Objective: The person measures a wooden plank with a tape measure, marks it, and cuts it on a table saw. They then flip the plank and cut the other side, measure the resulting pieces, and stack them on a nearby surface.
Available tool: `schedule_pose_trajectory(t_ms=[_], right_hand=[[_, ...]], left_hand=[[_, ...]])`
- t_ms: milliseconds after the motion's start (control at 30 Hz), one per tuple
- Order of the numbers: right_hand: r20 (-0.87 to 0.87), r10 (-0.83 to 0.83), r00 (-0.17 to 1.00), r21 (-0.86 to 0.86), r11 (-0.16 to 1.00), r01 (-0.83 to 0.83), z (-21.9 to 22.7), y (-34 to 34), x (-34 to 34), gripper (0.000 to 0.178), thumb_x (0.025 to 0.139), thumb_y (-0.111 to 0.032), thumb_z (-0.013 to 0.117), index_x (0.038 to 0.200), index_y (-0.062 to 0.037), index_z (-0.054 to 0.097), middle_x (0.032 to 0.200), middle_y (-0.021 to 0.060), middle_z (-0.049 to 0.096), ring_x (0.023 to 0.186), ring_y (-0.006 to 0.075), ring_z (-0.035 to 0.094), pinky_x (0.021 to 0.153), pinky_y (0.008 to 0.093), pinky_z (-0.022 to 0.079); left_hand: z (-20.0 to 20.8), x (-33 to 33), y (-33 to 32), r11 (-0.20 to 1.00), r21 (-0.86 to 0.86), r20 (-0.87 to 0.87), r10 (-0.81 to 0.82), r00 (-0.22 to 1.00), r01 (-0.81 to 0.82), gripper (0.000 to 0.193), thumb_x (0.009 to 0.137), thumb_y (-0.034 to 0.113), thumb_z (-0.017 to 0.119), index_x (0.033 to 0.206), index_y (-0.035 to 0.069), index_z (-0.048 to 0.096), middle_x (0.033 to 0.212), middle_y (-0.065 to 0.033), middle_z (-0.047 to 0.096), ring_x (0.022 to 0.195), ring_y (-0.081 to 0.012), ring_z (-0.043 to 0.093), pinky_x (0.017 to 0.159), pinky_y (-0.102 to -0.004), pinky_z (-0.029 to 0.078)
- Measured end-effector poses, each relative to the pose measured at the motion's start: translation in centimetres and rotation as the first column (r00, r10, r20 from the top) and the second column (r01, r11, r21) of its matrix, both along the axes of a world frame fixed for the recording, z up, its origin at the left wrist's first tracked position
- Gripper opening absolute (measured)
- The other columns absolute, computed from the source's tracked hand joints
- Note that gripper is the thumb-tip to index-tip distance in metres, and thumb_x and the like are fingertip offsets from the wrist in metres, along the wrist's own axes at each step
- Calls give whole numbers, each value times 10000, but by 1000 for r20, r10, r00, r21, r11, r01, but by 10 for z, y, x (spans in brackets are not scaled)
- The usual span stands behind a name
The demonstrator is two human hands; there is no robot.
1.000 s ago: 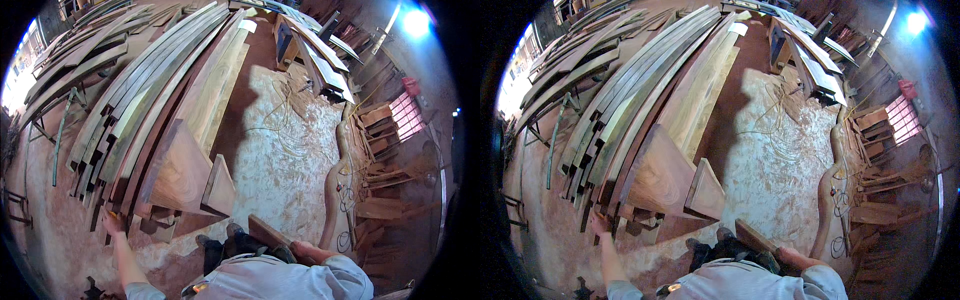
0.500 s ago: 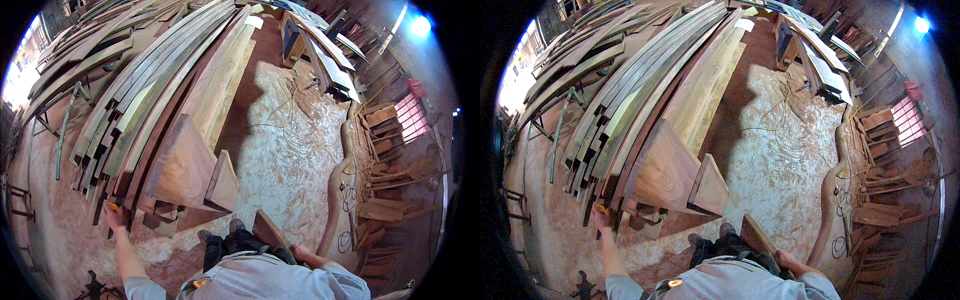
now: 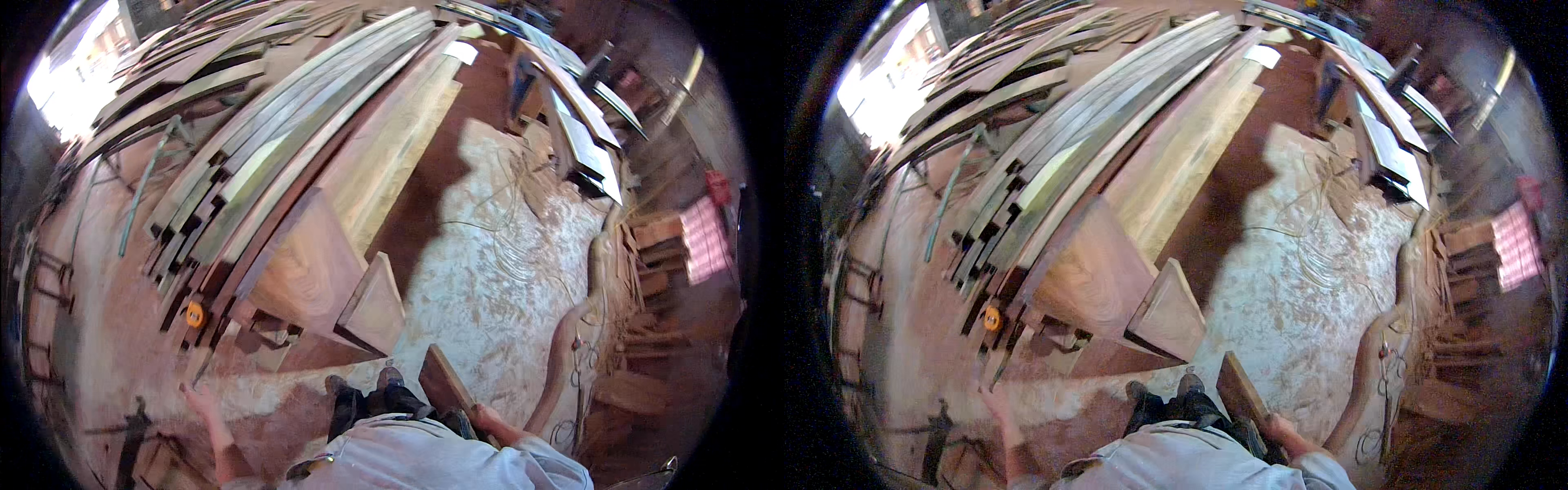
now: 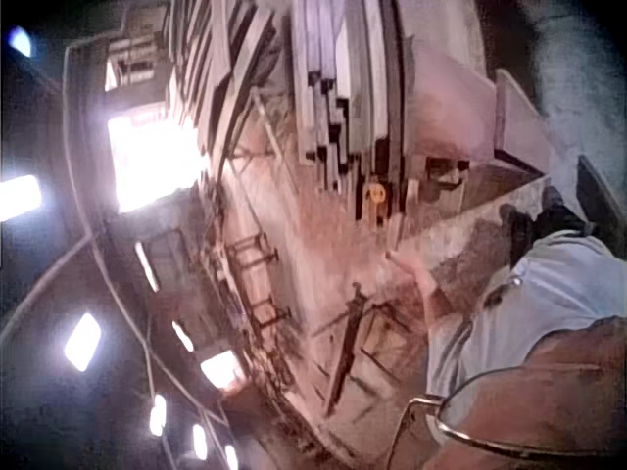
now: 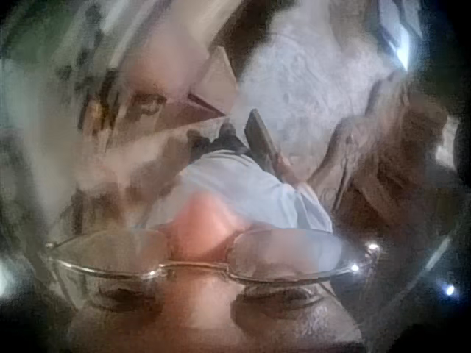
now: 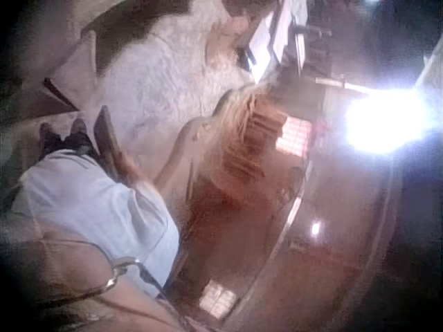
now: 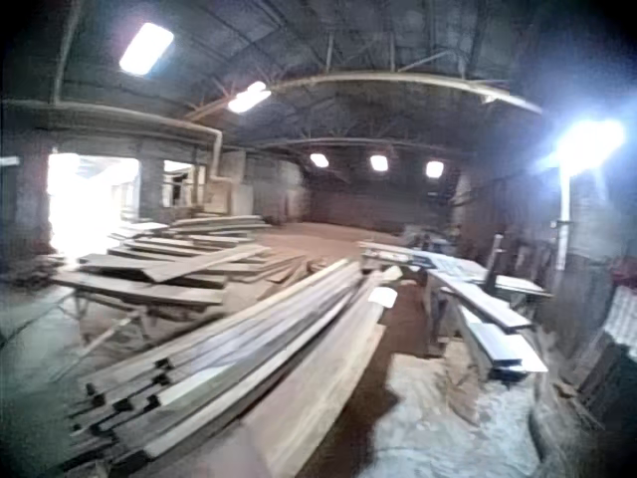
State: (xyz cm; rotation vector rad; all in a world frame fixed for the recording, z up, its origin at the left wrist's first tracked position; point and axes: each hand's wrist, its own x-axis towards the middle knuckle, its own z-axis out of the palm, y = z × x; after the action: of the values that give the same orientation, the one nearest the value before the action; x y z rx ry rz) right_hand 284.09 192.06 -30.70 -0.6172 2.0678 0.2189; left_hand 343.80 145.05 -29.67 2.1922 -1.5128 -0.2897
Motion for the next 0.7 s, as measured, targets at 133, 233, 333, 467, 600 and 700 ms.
schedule_pose_trajectory(t_ms=[133,233,333,467,600,700], right_hand=[[66,133,989,-2,991,-133,-28,9,-22,493,945,-488,506,1040,-61,733,1001,267,710,981,443,687,842,529,542],[101,372,923,-57,928,-368,-29,2,-35,480,950,-466,510,1169,-69,666,1094,252,694,1010,460,670,866,530,548],[-10,386,923,-54,921,-386,-64,29,-59,459,936,-437,526,1188,-77,658,1088,256,693,1035,444,670,878,523,554],[106,392,914,86,912,-401,-74,13,-81,451,937,-407,519,1271,-129,639,1114,233,698,1075,413,667,897,532,542],[2,368,930,-28,930,-368,-64,19,-94,483,909,-458,545,1241,-124,652,1125,235,696,1073,421,666,896,538,539],[-15,535,845,-26,844,-535,-65,-4,-96,503,881,-484,578,1159,-79,686,1117,253,692,1073,433,664,892,542,541]], left_hand=[[-33,8,127,975,216,-17,56,998,-51,467,875,224,635,1246,-53,575,1202,-282,636,1102,-428,611,962,-479,466],[-94,23,237,732,645,-303,-20,953,221,501,845,349,680,1159,-39,642,1021,-220,693,901,-328,674,780,-434,531],[-117,-8,337,502,773,-526,165,835,387,557,838,370,698,1221,-32,648,950,-173,698,810,-236,679,682,-385,550],[-111,-23,406,459,772,-503,17,864,440,605,863,333,700,1336,-25,585,955,-146,705,785,-212,673,645,-367,544],[-54,-86,381,610,777,-424,325,846,155,482,863,314,688,1197,-33,660,912,-136,698,726,-184,652,629,-346,540],[-97,-55,390,735,673,-537,410,737,81,449,863,312,677,1150,-33,678,902,-146,695,707,-181,655,614,-347,534]])
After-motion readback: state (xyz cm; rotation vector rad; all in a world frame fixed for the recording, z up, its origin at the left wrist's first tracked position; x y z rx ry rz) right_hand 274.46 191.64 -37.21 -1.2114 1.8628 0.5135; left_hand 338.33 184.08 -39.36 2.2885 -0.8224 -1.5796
